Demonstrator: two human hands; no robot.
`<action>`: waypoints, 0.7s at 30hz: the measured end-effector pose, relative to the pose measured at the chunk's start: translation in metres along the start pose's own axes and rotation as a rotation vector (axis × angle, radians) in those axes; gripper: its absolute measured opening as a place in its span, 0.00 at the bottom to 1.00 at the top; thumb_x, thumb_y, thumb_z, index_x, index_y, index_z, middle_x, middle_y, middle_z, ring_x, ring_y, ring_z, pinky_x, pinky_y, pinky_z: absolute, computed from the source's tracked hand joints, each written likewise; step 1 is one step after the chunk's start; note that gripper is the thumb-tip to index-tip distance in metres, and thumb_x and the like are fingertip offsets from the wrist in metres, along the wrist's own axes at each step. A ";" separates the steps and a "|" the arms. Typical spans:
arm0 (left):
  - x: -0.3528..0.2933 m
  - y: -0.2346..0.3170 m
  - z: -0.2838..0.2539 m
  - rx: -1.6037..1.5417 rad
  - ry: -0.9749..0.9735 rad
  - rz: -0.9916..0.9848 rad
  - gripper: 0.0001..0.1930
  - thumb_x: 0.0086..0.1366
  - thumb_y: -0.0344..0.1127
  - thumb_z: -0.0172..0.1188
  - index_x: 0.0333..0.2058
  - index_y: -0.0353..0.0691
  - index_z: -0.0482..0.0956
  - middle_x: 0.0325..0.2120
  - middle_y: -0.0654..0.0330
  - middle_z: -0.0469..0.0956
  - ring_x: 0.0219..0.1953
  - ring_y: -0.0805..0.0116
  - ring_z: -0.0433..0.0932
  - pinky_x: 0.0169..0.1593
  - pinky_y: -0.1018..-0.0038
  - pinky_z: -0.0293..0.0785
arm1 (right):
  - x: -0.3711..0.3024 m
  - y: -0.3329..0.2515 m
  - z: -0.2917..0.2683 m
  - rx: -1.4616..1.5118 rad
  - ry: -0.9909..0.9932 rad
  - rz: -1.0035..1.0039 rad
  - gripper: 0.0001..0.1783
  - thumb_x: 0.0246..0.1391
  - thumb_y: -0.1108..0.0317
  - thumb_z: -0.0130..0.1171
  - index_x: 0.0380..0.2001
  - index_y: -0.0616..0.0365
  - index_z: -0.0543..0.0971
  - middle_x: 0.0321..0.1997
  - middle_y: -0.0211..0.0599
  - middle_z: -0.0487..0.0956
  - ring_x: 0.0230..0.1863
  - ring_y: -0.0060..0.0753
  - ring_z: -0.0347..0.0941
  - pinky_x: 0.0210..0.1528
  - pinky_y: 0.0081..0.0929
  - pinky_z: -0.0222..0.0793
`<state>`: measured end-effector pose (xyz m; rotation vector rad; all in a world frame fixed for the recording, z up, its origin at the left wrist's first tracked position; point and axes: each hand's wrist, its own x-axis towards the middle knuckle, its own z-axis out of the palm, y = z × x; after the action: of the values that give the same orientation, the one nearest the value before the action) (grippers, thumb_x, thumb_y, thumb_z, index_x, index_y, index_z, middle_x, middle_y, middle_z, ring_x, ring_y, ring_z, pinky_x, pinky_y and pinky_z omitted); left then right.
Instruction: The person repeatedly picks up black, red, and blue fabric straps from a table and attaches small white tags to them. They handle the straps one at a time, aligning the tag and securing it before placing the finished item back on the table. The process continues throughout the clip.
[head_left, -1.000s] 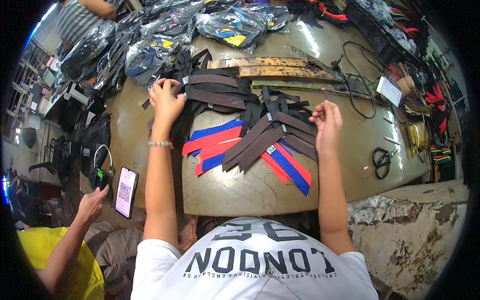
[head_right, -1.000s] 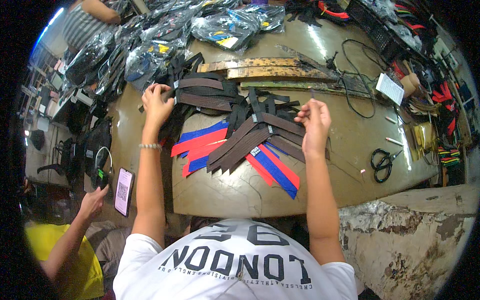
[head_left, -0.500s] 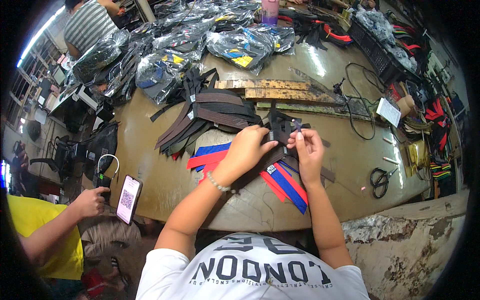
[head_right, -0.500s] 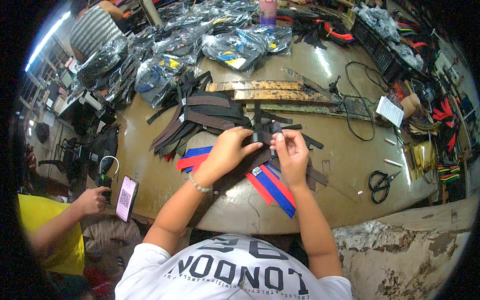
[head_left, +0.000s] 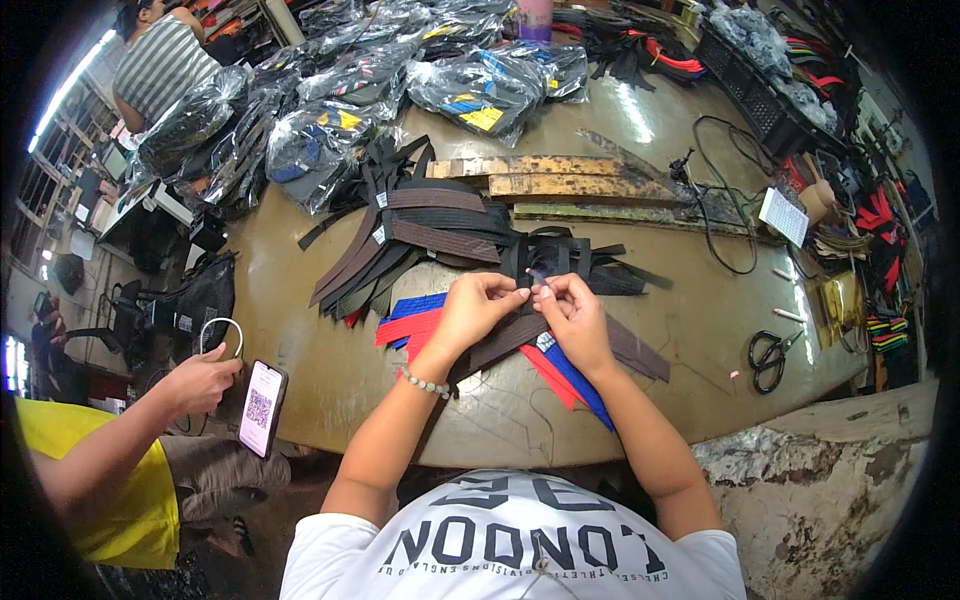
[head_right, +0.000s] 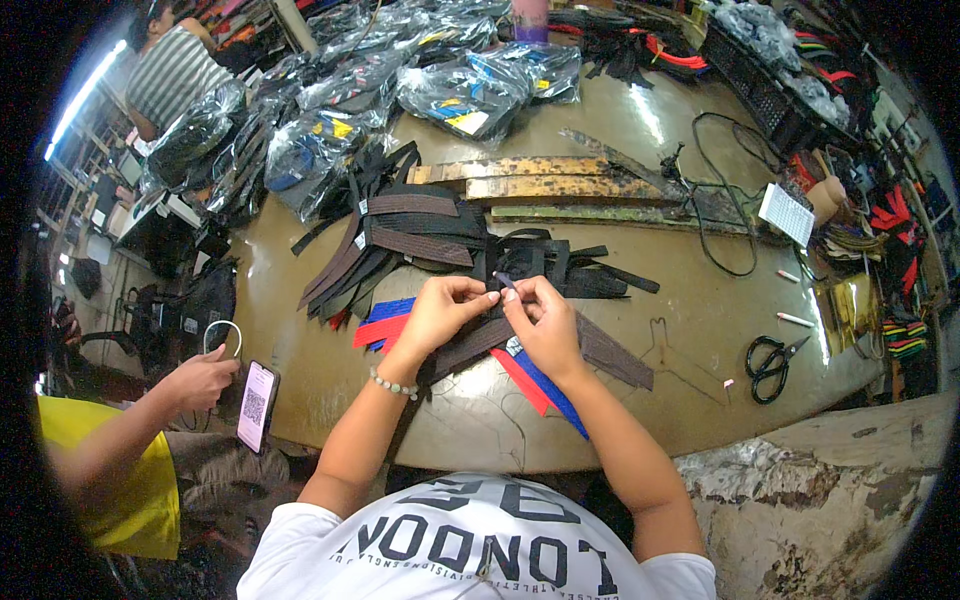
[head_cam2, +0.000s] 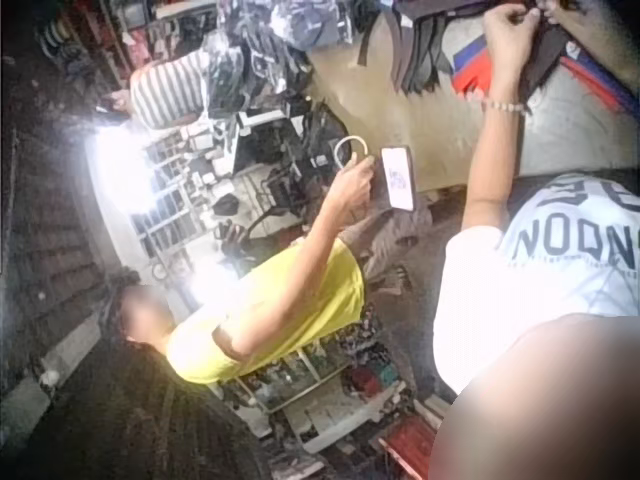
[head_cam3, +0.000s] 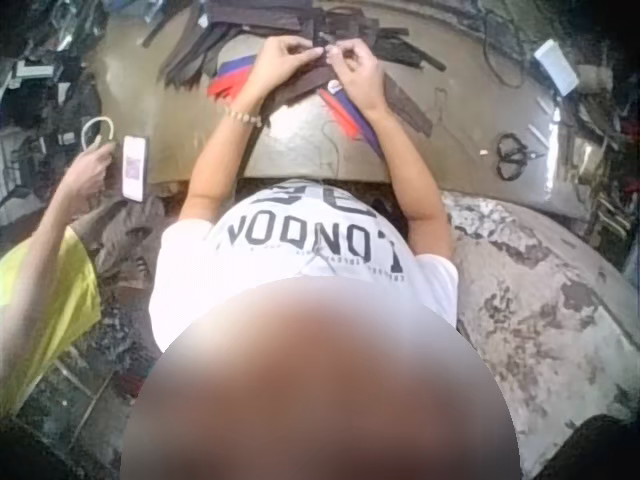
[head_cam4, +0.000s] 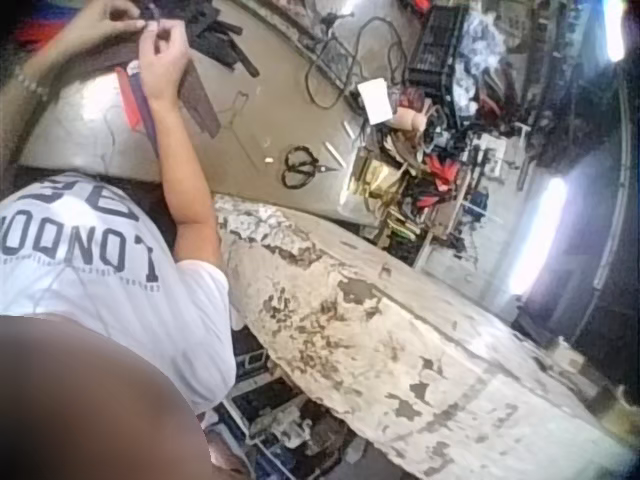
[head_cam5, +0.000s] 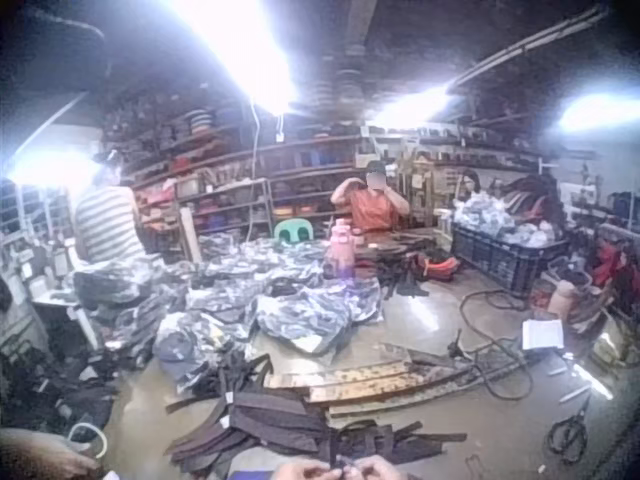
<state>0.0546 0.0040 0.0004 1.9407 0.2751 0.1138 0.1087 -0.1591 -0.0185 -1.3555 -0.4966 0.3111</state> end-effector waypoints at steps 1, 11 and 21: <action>0.000 0.000 -0.003 -0.044 0.009 -0.015 0.14 0.58 0.40 0.65 0.31 0.31 0.83 0.21 0.61 0.80 0.22 0.79 0.73 0.28 0.80 0.69 | 0.001 0.001 0.000 -0.024 -0.009 0.055 0.06 0.59 0.74 0.54 0.32 0.66 0.71 0.36 0.34 0.76 0.34 0.14 0.71 0.34 0.14 0.70; -0.002 -0.009 -0.017 -0.127 -0.123 -0.094 0.12 0.63 0.39 0.61 0.32 0.34 0.80 0.22 0.71 0.73 0.24 0.84 0.66 0.28 0.83 0.63 | 0.003 0.001 -0.003 0.008 -0.068 0.009 0.04 0.58 0.76 0.54 0.30 0.66 0.71 0.37 0.33 0.73 0.34 0.14 0.69 0.32 0.12 0.69; -0.004 -0.009 -0.022 -0.271 -0.220 -0.104 0.11 0.66 0.41 0.57 0.32 0.39 0.75 0.25 0.73 0.71 0.28 0.85 0.65 0.32 0.85 0.63 | 0.004 -0.001 -0.008 -0.050 -0.099 0.020 0.07 0.50 0.80 0.58 0.21 0.66 0.71 0.41 0.36 0.69 0.33 0.15 0.69 0.36 0.14 0.71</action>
<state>0.0446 0.0261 0.0006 1.6498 0.2025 -0.1252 0.1165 -0.1645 -0.0176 -1.3993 -0.5774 0.3856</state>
